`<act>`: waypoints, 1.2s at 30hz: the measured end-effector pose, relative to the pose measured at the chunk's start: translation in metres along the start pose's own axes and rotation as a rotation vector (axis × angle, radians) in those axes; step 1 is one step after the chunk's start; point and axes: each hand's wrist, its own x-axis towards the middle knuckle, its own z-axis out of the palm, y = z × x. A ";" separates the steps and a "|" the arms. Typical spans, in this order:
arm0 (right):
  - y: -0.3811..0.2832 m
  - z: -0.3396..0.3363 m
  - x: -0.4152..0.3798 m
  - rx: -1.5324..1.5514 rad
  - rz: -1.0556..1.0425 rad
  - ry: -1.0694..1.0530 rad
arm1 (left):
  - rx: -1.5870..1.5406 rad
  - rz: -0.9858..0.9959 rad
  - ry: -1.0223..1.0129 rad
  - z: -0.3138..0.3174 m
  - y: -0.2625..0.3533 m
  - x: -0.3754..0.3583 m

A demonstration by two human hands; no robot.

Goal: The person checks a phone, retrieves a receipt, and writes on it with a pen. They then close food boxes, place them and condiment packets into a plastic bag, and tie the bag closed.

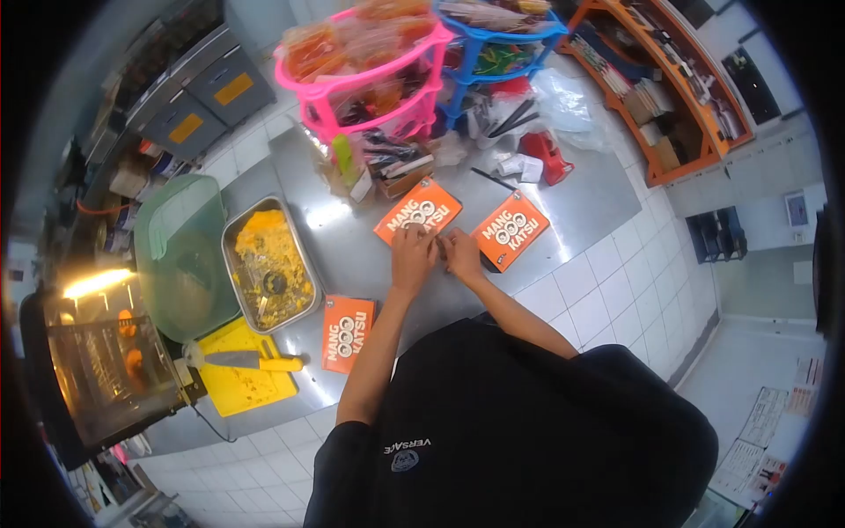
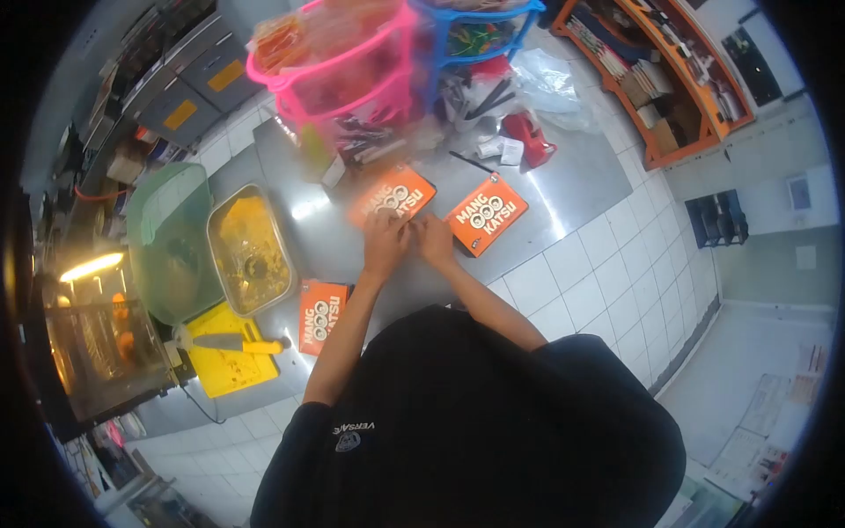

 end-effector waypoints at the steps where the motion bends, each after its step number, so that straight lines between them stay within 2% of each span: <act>1: 0.010 0.005 -0.002 -0.169 -0.154 0.062 | 0.024 -0.002 0.012 -0.001 0.001 0.001; 3: 0.030 0.014 0.001 -0.300 -0.273 0.129 | 0.052 0.017 0.042 -0.001 0.007 0.005; 4: 0.039 0.017 0.004 -0.254 -0.245 0.125 | 0.068 -0.020 0.037 0.005 0.007 0.007; 6: -0.014 -0.028 0.000 -0.163 -0.013 -0.240 | 0.102 -0.073 0.037 0.016 0.005 0.000; 9: -0.069 -0.125 0.004 0.103 0.162 -0.371 | 0.163 -0.092 0.068 0.026 0.018 0.006; 11: -0.027 -0.162 0.027 0.090 -0.116 -0.185 | 0.185 -0.116 0.085 0.028 0.026 0.003; 13: -0.002 -0.225 0.066 0.089 -0.074 -0.062 | 0.187 -0.141 0.111 0.033 0.028 0.003; 15: 0.015 -0.293 0.110 0.176 0.263 0.038 | 0.180 -0.180 0.095 0.037 0.028 -0.001; 16: 0.048 -0.317 0.133 0.181 0.130 0.146 | 0.182 -0.209 0.085 0.039 0.029 0.000; 17: 0.072 -0.339 0.162 0.064 0.104 0.221 | 0.201 -0.197 0.072 0.040 0.030 0.004; 18: 0.095 -0.363 0.188 0.129 0.139 0.206 | 0.227 -0.196 0.059 0.038 0.034 0.008; 20: 0.158 -0.393 0.247 0.027 0.133 0.252 | 0.279 -0.245 0.033 0.036 0.047 0.009; 21: 0.222 -0.399 0.291 -0.186 0.031 0.290 | 0.227 -0.271 0.042 0.037 0.046 0.010; 22: 0.244 -0.409 0.318 -0.237 -0.071 0.313 | 0.249 -0.332 -0.002 0.038 0.041 0.009; 23: 0.252 -0.410 0.340 -0.484 -0.305 0.479 | 0.240 -0.363 -0.017 0.031 0.049 0.017; 24: 0.252 -0.418 0.357 -0.299 -0.152 0.373 | 0.262 -0.346 -0.033 0.025 0.050 0.026; 25: 0.257 -0.417 0.376 -0.320 -0.113 0.400 | 0.115 -0.501 0.008 0.025 0.053 0.034; 27: 0.302 -0.412 0.412 -0.404 -0.024 0.310 | 0.009 -0.526 -0.020 0.021 0.047 0.038; 30: 0.329 -0.397 0.443 -0.445 0.086 0.179 | -0.110 -0.735 0.022 0.018 0.042 0.036; 33: 0.309 -0.395 0.437 -0.407 0.238 0.113 | -0.108 -0.834 0.157 0.018 0.061 0.043; 34: 0.317 -0.395 0.436 -0.397 0.211 0.098 | -0.144 -0.856 0.170 0.019 0.064 0.042; 36: 0.329 -0.396 0.443 -0.374 0.152 0.079 | 0.058 -0.745 0.061 0.024 0.076 0.044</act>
